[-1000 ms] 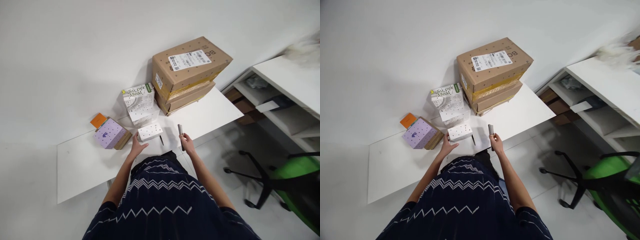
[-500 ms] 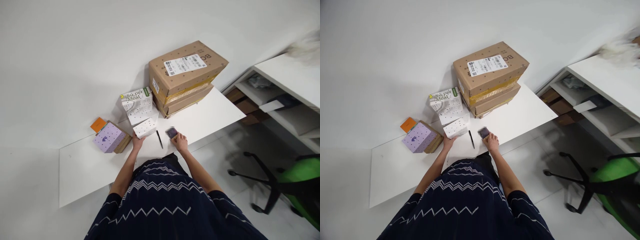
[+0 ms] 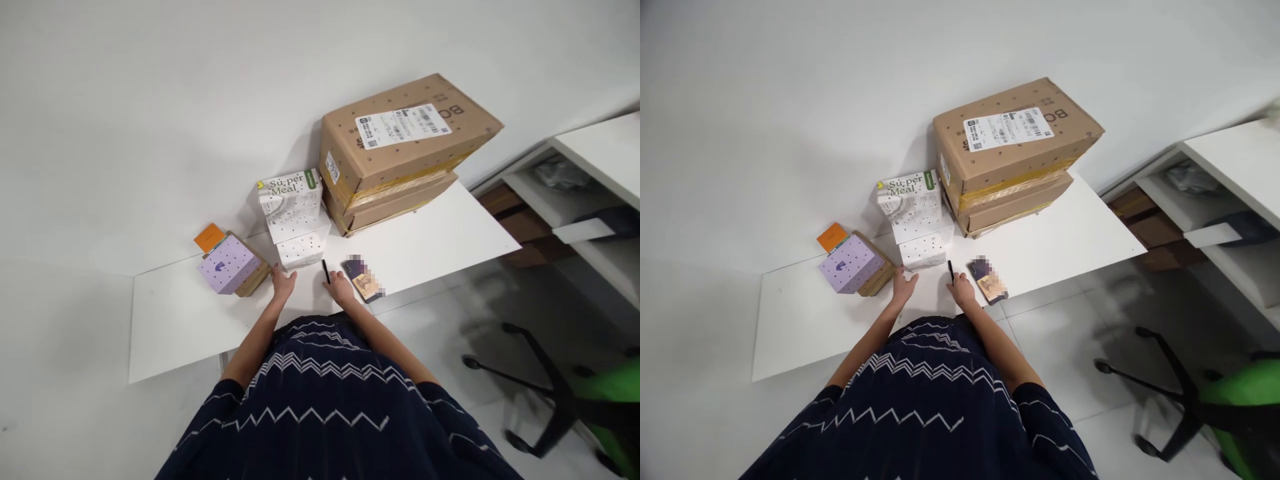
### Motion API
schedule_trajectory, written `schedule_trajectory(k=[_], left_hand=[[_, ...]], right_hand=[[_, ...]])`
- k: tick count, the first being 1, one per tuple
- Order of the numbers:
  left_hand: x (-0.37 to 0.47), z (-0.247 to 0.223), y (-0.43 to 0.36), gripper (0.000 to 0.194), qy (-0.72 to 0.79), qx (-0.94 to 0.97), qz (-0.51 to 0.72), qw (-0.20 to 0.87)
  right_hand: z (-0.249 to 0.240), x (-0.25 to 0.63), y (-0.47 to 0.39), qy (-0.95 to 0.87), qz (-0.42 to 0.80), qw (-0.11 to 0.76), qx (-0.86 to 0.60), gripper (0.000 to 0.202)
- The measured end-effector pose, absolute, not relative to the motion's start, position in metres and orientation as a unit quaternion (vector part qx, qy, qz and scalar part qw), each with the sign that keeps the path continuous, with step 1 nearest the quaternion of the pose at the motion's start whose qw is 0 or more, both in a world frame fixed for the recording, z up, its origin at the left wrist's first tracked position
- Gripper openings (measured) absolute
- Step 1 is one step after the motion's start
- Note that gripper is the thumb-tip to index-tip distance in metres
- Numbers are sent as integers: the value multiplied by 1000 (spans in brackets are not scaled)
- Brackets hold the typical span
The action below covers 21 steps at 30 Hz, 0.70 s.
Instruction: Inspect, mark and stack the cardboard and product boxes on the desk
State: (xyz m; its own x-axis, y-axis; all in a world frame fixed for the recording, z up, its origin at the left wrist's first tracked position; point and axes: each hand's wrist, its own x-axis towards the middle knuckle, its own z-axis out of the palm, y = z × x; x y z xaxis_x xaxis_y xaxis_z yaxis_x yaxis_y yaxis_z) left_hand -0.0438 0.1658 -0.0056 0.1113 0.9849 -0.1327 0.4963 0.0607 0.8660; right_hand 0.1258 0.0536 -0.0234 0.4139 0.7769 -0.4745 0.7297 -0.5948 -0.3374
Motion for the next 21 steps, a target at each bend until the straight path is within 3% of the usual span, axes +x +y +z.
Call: schedule_trajectory(k=[4,9,11,14,16,21], left_hand=[[-92,36,138,26,550,654,365,369],[-159,81,157,26,650,478,558,195],[-177,89,179,31,707,374,544,252],[-194,92,208,41,717,271,439,469],[-200,91,219,43,689,252,389,557],[-203,91,226,43,680,243,411,557]], right_hand=[[-32,117,56,-421,331,36,-843,31],[-40,121,56,-403,343,58,-847,27],[-41,122,56,-394,347,69,-848,28],[-41,125,54,-371,357,92,-853,29],[-41,126,51,-350,366,114,-854,29],[-44,129,41,-280,397,200,-851,25]])
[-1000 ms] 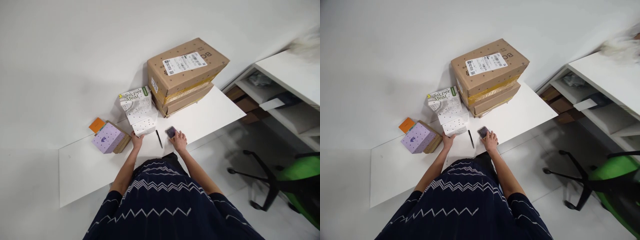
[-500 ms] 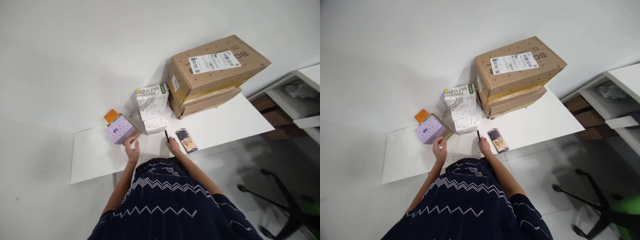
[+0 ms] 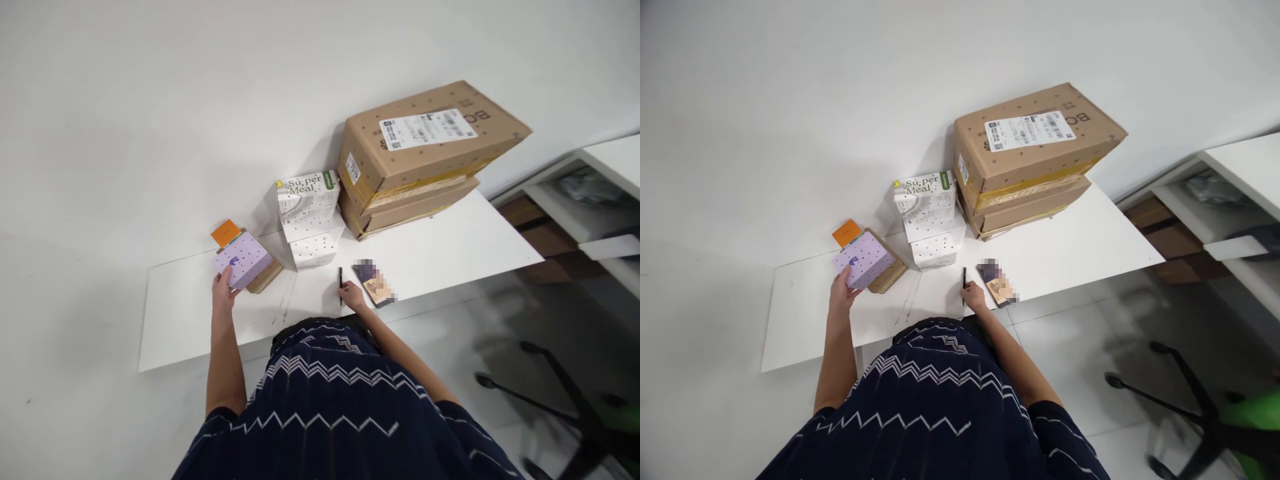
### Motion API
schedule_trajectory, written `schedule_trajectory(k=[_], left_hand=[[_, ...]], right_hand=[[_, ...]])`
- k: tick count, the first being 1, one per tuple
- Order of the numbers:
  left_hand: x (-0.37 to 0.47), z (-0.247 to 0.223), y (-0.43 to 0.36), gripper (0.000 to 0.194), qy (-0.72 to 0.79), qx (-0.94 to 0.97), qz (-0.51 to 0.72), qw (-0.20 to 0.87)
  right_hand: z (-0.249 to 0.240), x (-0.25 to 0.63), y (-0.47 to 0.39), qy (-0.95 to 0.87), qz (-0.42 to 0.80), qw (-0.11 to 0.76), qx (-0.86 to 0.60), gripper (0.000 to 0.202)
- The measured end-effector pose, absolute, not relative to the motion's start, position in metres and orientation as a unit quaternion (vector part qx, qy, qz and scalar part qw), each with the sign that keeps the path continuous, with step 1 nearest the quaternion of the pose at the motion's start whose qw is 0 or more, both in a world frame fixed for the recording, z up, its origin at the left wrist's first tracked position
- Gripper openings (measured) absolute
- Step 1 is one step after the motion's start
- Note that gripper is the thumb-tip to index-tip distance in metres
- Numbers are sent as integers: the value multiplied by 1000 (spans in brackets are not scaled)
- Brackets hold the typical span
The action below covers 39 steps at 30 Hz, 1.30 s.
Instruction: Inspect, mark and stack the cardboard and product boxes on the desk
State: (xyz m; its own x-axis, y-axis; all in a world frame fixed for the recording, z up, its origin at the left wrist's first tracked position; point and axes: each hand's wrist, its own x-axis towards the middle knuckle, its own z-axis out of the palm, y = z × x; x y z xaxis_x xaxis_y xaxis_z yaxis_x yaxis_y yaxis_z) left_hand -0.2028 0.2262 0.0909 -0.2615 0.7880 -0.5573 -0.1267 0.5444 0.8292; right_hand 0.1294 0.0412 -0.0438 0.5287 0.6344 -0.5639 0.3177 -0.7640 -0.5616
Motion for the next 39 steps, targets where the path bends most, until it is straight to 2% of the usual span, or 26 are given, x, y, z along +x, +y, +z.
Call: schedule_trajectory(k=[6,10,16,20,25,30,35,39], left_hand=[[-208,111,215,42,672,226,474,522],[-217,136,198,49,586,260,495,587],[-184,144,177,64,484,318,392,715],[-139,130,169,70,456,410,338,714],[-97,123,167,76,463,493,258,690],[-77,132,173,72,431,487,241,720],[-70,143,173,71,436,458,223,742],[-70,140,171,67,412,467,259,739]], right_hand=[[-46,126,36,-166,459,335,-806,17],[-41,124,31,-99,488,423,-757,10],[-21,123,25,-23,500,515,-697,14],[1,123,24,1,514,568,-643,17],[33,127,25,21,526,661,-535,31],[59,127,28,-33,521,673,-524,34],[74,123,33,-78,515,682,-514,50],[79,124,36,-83,520,700,-483,53]])
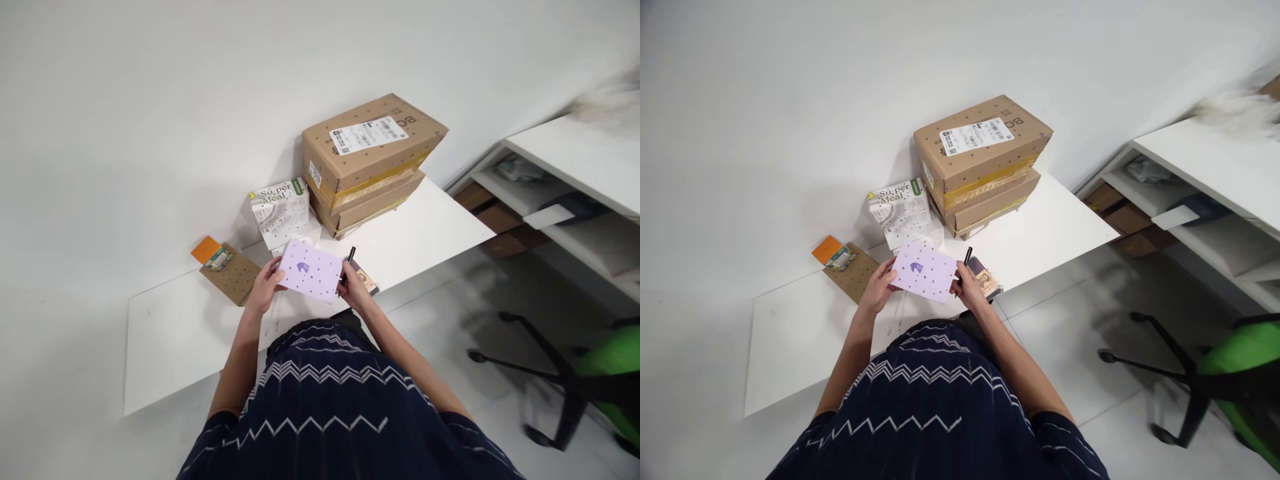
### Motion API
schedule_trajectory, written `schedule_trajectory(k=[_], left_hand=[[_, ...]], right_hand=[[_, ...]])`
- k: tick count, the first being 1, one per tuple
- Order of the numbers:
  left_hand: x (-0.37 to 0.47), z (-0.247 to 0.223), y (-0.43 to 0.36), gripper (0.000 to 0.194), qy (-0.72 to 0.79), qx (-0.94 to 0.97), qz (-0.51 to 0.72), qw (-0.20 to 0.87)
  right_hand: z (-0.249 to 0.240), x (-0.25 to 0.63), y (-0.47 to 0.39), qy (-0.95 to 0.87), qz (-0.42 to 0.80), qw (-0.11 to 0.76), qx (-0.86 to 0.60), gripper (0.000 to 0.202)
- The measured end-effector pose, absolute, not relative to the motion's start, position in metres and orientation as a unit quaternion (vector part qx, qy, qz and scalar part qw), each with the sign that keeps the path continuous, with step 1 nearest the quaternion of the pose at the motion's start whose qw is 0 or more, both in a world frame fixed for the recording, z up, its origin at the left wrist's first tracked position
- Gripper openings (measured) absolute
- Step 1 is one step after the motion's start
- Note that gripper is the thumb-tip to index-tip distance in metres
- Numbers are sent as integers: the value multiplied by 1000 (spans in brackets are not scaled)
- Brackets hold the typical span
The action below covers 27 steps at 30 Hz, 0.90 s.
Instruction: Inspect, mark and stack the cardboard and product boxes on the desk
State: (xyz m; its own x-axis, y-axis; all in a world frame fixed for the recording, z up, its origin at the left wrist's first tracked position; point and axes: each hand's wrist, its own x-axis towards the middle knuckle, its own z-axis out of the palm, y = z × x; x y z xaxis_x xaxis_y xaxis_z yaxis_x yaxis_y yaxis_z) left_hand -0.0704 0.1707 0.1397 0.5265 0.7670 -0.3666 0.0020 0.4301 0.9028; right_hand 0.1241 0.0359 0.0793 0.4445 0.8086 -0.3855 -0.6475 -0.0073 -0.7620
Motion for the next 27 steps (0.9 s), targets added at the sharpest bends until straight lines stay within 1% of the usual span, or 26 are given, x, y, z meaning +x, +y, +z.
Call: schedule_trajectory(k=[4,7,9,12,14,18,20,22,25,27], left_hand=[[-70,135,170,63,393,500,339,693],[-71,141,172,64,397,538,378,640],[-73,150,174,67,375,569,405,610],[-76,166,181,77,333,613,439,567],[-75,173,187,82,325,640,444,537],[-67,173,200,86,295,693,435,494],[-61,168,205,89,287,698,427,498],[-57,162,209,93,290,688,411,524],[-56,155,212,105,277,687,390,547],[-58,153,214,113,270,710,377,530]], right_hand=[[81,122,37,-78,548,698,-455,48],[83,115,39,-73,571,687,-444,41],[87,112,41,-70,575,687,-438,37],[94,111,45,-61,561,693,-449,39],[100,111,47,-61,547,696,-462,36],[110,110,51,-75,524,702,-476,32],[114,107,54,-83,512,706,-481,33],[117,105,58,-87,495,709,-495,36],[120,102,66,-90,478,712,-507,47],[124,102,71,-99,482,710,-504,54]])
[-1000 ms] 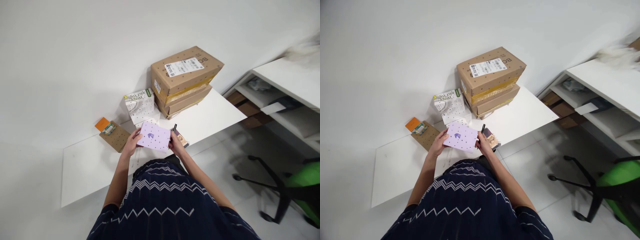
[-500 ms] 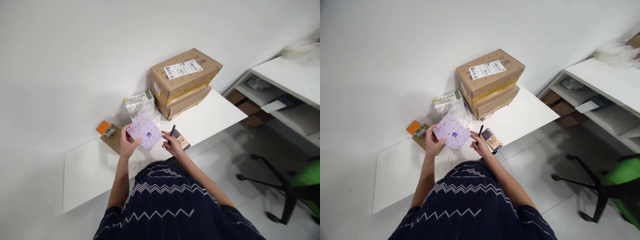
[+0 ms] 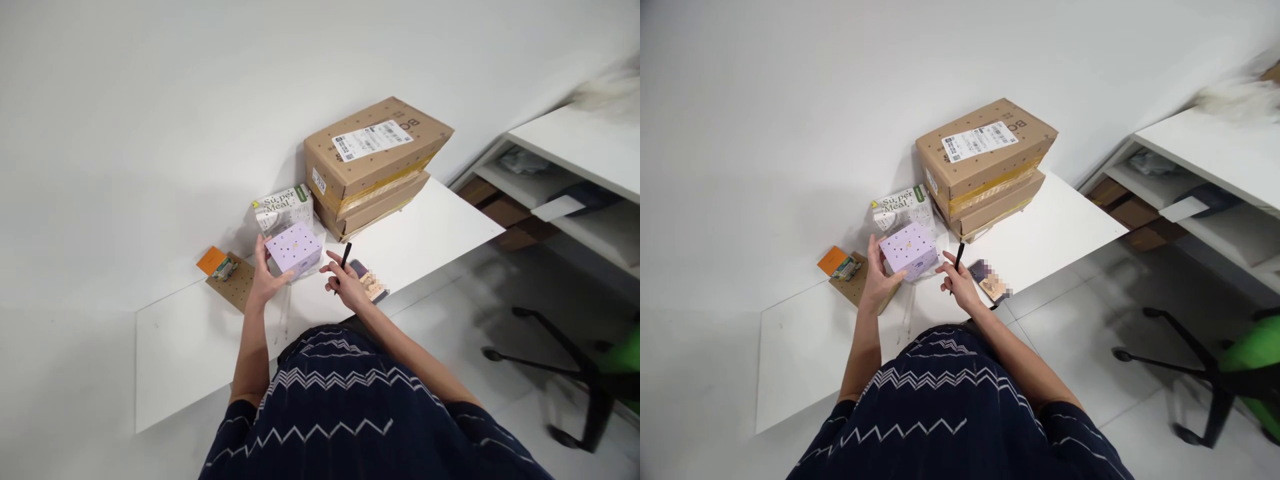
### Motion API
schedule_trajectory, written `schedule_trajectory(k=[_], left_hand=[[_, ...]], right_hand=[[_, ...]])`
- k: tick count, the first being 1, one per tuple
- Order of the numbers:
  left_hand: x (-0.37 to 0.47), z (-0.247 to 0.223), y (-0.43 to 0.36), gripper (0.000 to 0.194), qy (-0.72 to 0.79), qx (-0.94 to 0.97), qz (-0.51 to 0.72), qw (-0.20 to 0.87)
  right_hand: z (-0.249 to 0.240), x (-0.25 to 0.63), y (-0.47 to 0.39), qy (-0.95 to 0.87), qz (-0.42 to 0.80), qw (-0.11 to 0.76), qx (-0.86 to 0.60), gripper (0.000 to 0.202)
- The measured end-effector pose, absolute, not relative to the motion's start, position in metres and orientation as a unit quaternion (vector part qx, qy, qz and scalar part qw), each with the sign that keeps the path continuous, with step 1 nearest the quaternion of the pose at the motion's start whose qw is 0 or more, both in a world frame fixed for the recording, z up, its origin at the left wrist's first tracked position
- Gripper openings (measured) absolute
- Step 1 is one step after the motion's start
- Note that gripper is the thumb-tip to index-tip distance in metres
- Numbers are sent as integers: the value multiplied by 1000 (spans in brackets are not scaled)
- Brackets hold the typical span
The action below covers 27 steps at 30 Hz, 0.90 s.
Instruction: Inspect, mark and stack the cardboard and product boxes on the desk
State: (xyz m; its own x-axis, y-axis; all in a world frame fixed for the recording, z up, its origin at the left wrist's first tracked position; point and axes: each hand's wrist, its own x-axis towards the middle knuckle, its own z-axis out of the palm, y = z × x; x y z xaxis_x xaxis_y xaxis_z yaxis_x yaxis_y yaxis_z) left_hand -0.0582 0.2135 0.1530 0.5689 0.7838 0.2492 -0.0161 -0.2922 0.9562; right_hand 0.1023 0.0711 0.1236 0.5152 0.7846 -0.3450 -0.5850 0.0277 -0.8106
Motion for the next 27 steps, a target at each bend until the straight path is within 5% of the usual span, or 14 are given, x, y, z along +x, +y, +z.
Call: schedule_trajectory(k=[11,16,23,27], left_hand=[[-73,167,197,95,267,829,338,357],[-74,127,185,67,185,874,345,288],[-81,79,142,90,309,704,352,534],[-70,83,133,62,409,493,417,645]], right_hand=[[143,109,77,-147,519,710,-453,42],[129,110,72,-122,544,697,-450,40],[102,99,62,-89,538,687,-481,46],[95,97,58,-83,545,674,-491,48]])
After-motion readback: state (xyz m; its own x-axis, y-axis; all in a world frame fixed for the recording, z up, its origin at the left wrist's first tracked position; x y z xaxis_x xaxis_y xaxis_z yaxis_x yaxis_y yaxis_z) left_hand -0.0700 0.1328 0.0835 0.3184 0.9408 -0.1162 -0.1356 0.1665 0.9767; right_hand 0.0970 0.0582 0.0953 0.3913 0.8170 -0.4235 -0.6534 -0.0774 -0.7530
